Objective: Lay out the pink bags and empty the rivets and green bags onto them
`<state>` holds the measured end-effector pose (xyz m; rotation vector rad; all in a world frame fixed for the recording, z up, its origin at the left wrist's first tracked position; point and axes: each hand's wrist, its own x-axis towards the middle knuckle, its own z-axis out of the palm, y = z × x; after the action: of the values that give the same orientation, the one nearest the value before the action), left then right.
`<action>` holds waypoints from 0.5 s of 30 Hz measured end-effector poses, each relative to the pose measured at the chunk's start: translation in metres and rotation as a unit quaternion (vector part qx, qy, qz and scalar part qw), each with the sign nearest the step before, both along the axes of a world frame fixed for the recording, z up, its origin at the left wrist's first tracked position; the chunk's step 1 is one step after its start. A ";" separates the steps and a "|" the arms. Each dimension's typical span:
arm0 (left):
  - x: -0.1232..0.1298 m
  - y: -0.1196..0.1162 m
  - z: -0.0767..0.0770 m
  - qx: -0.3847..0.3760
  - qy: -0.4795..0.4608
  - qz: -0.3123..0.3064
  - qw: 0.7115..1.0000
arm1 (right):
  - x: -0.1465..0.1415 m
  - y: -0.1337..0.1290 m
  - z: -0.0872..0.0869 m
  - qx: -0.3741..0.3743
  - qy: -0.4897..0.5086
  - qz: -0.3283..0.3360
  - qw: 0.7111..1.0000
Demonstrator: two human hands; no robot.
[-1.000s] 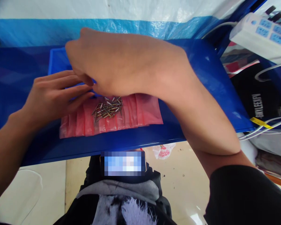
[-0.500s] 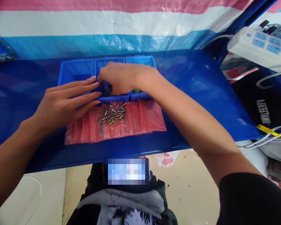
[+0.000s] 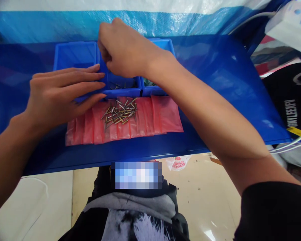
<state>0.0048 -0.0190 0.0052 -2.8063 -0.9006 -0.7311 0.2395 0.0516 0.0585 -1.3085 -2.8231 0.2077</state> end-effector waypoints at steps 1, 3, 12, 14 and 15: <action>0.000 0.000 0.000 -0.009 -0.001 0.001 1.000 | 0.000 0.001 -0.004 0.034 -0.025 -0.012 0.999; 0.000 0.000 0.000 -0.009 -0.007 -0.006 1.000 | 0.000 0.005 -0.011 0.058 -0.084 0.010 0.995; 0.001 0.000 -0.002 0.029 -0.025 -0.012 0.999 | 0.000 0.000 0.000 -0.082 -0.078 0.098 0.989; 0.001 -0.001 -0.002 0.015 -0.029 0.008 0.999 | -0.002 -0.002 0.002 -0.124 -0.071 0.093 0.985; 0.001 -0.001 -0.001 0.012 -0.033 0.010 0.999 | -0.004 -0.002 0.002 -0.147 -0.055 0.087 0.984</action>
<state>0.0060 -0.0204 0.0038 -2.7624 -0.9225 -0.8301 0.2360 0.0492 0.0605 -1.1437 -3.0954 0.5962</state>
